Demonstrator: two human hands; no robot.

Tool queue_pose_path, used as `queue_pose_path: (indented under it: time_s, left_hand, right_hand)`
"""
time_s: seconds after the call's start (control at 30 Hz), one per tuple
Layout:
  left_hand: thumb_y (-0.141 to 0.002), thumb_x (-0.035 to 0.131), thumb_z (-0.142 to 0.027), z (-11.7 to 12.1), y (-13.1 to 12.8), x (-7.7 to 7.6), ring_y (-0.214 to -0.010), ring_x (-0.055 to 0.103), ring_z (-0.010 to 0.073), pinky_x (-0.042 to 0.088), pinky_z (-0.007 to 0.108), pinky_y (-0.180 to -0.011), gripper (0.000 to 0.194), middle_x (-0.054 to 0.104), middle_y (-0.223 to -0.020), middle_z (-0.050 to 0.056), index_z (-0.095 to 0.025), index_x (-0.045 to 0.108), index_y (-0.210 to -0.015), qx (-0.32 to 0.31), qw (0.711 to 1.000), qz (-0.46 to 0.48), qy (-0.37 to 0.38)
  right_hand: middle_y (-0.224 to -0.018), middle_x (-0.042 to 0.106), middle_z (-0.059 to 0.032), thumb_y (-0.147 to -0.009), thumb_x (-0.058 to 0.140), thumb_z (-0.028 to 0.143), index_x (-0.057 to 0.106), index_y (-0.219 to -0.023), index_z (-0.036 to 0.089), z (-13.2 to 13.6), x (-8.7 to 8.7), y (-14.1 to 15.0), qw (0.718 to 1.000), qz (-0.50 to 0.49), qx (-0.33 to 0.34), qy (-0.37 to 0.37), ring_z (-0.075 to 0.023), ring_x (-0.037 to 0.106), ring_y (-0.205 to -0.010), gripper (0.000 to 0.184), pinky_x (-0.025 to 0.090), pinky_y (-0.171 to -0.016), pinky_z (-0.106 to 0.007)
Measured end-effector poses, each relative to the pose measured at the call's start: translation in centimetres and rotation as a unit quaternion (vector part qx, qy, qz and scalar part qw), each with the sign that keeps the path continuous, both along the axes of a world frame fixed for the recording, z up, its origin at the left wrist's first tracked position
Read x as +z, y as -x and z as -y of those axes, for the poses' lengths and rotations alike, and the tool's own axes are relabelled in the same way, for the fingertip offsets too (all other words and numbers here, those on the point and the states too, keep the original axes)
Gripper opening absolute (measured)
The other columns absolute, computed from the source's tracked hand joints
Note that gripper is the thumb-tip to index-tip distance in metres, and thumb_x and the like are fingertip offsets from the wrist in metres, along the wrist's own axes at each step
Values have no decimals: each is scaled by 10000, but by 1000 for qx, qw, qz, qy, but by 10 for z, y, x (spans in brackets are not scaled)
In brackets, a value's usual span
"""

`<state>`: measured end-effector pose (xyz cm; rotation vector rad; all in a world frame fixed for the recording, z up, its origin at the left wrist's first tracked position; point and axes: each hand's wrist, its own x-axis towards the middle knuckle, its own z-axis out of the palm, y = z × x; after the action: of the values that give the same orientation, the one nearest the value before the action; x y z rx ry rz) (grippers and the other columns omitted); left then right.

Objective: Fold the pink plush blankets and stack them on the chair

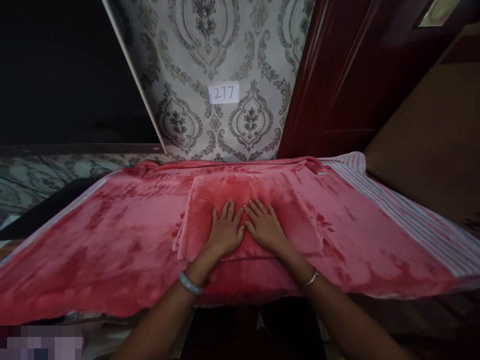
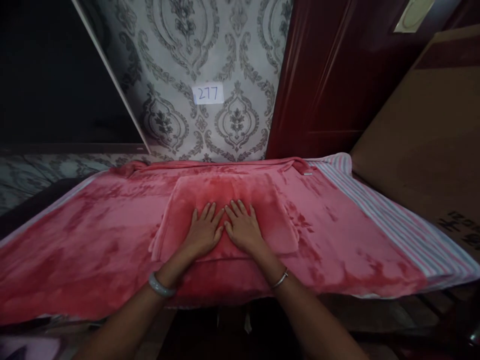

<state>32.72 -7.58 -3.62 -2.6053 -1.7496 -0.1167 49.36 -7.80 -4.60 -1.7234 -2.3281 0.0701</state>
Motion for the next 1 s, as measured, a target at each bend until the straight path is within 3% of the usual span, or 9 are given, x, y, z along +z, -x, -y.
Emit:
queue_pose_path:
  time_s: [0.23,0.33,0.4,0.57,0.67,0.77,0.87,1.0]
  left_hand:
    - [-1018,357,-443,4,0,13,-1567,184,292,146,605,-1252,609,234,-1686,121,-228,357,-1588,-4,1000,24,-4]
    - [-1019,363,-488,9,20,23,-1561,213,281,146,585,-1258,628,286,-1671,109,-246,332,-1598,14,999,33,-6]
    - [-1014,383,-488,13,44,24,-1556,222,302,132,618,-1249,630,312,-1658,125,-242,345,-1593,59,998,27,-23]
    - [-1003,409,-476,15,94,1,-1543,237,364,291,610,-1198,619,192,-1698,102,-252,378,-1579,148,987,52,-38]
    - [-1008,392,-460,15,100,-12,-1537,252,370,339,568,-1185,625,162,-1705,106,-230,357,-1588,141,986,76,-44]
    - [-1000,411,-449,16,98,-17,-1521,294,366,336,555,-1195,599,210,-1697,100,-228,415,-1557,130,983,112,-60]
    - [-968,471,-434,19,103,-22,-1499,350,347,357,507,-1199,608,247,-1682,138,-176,462,-1518,153,959,216,-97]
    - [-923,542,-411,18,116,-28,-1403,500,302,418,433,-1166,674,512,-1517,202,-97,436,-1510,228,880,404,-103]
  right_hand:
    - [-1655,286,-50,-1038,371,385,390,-1579,250,-2,14,-3,1000,6,12,10,-255,213,-1541,558,205,-1229,-551]
    - [-1642,316,-63,-1045,380,417,410,-1568,274,1,19,-31,999,30,-14,17,-284,252,-1526,543,201,-1219,-591]
    - [-1637,327,-73,-1040,391,430,448,-1547,271,5,13,-59,997,43,-64,18,-316,263,-1518,534,214,-1202,-629]
    - [-1651,301,-70,-1036,323,424,437,-1555,230,17,-21,-109,991,-24,-127,-30,-319,330,-1487,566,365,-1159,-564]
    - [-1642,321,-92,-1037,273,416,478,-1528,182,23,-33,-109,986,-68,-137,-64,-304,443,-1415,582,372,-1172,-499]
    - [-1619,368,-107,-1027,263,436,538,-1477,160,27,-37,-104,975,-125,-159,-88,-292,447,-1414,596,362,-1181,-464]
    - [-1575,428,-151,-995,298,478,521,-1483,132,29,-40,-109,947,-224,-207,-105,-292,443,-1418,638,366,-1172,-467]
    - [-1345,635,-188,-905,418,575,541,-1465,114,32,-43,-124,877,-370,-298,-77,-337,579,-1266,736,414,-1110,-513]
